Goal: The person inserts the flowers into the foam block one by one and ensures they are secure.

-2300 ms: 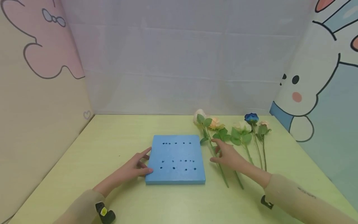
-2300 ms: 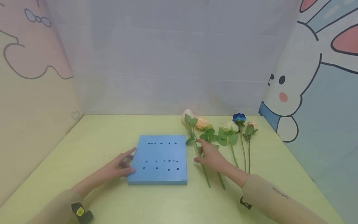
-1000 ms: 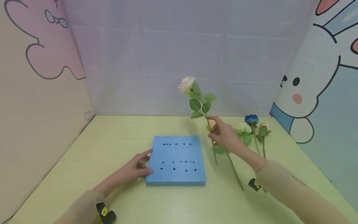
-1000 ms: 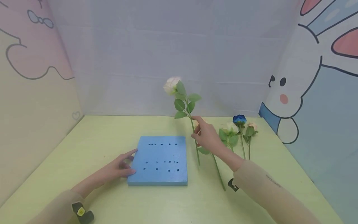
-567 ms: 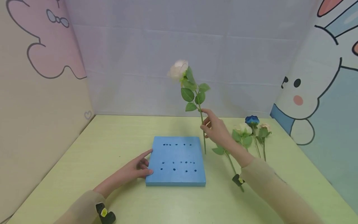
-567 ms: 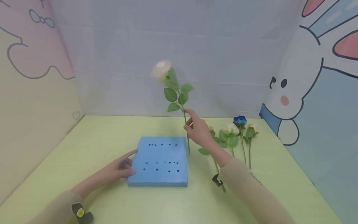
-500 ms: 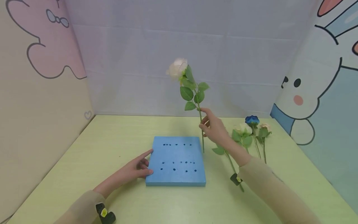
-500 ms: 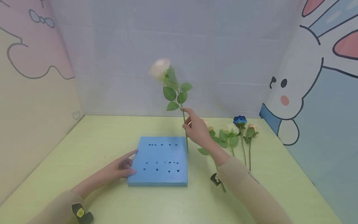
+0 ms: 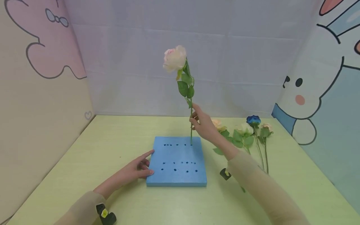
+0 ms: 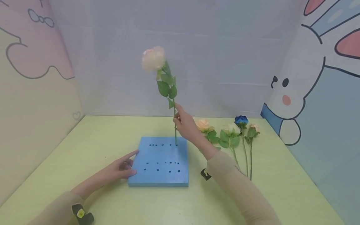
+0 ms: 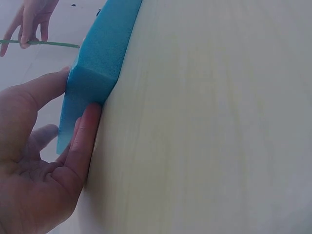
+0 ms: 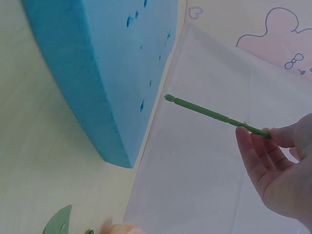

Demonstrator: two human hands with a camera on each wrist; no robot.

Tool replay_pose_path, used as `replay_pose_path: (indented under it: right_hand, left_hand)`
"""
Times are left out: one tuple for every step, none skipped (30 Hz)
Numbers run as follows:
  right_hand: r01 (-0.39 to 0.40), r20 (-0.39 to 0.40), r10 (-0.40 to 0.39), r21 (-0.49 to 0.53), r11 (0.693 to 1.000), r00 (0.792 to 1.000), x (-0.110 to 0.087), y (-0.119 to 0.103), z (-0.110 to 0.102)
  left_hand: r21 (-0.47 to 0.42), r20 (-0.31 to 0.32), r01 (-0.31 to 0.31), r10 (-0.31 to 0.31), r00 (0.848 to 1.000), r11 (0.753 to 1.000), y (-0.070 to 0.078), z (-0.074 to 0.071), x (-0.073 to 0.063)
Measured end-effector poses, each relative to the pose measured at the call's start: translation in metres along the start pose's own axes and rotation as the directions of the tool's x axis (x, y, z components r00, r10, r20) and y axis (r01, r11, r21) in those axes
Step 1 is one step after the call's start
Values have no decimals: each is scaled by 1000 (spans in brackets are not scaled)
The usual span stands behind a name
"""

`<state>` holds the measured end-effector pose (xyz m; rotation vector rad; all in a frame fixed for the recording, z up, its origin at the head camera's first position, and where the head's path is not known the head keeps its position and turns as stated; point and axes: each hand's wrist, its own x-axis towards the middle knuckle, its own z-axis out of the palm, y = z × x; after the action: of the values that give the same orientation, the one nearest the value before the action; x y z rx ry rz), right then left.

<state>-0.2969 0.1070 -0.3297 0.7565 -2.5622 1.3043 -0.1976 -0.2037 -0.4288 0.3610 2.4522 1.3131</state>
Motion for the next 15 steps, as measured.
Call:
replay_pose_path:
  right_hand:
    - [7, 0, -7, 12, 1000, 1000, 2, -1, 2]
    - [15, -1, -15, 24, 1000, 1000, 3, -3, 3]
    - [24, -4, -23, 37, 999, 1000, 5, -4, 5]
    - [32, -7, -31, 51, 998, 999, 6, -4, 7]
    - [39, -8, -39, 62, 997, 999, 7, -5, 9]
    - [47, -7, -47, 67, 997, 999, 9, -6, 11]
    - [54, -2, -54, 74, 996, 999, 10, -6, 13]
    - [61, 4, -61, 80, 995, 998, 11, -7, 16]
    - [68, 11, -70, 86, 994, 998, 12, -7, 18]
    - [74, 20, -76, 90, 993, 997, 13, -8, 21]
    - [80, 27, -83, 94, 992, 996, 14, -9, 23]
    - [86, 34, -90, 96, 992, 995, 15, -10, 25]
    - [90, 39, -94, 102, 991, 995, 16, -11, 27]
    - [93, 42, -98, 108, 990, 994, 17, -12, 29]
    - [99, 46, -104, 112, 989, 993, 18, -12, 31]
  left_hand:
    - [2, 0, 0, 0, 1000, 1000, 0, 0, 0]
    - [9, -4, -3, 3, 1000, 1000, 0, 0, 0]
    - [11, -7, -4, 4, 1000, 1000, 1, 0, 1]
    - [12, -9, -6, 6, 1000, 1000, 1, 0, 0]
    - [13, -11, -5, 5, 1000, 1000, 2, -1, 1]
    - [15, -11, -1, 1, 1000, 1000, 2, -1, 1]
    - [14, -10, 1, -1, 1000, 1000, 2, -1, 1]
    - [11, -10, 4, -4, 1000, 1000, 2, -1, 0]
    - [8, -9, 6, -6, 1000, 1000, 3, 0, 0]
    - [6, -7, 7, -7, 1000, 1000, 2, 0, -1]
    - [7, -8, 10, -10, 1000, 1000, 2, 0, 0]
    - [5, -8, 11, -11, 1000, 1000, 2, 1, 0]
    - [0, -8, 10, -10, 1000, 1000, 2, 1, 0]
    - [-2, -9, 11, -11, 1000, 1000, 1, 2, 0]
    - [0, -12, 13, -13, 1000, 1000, 1, 2, 0]
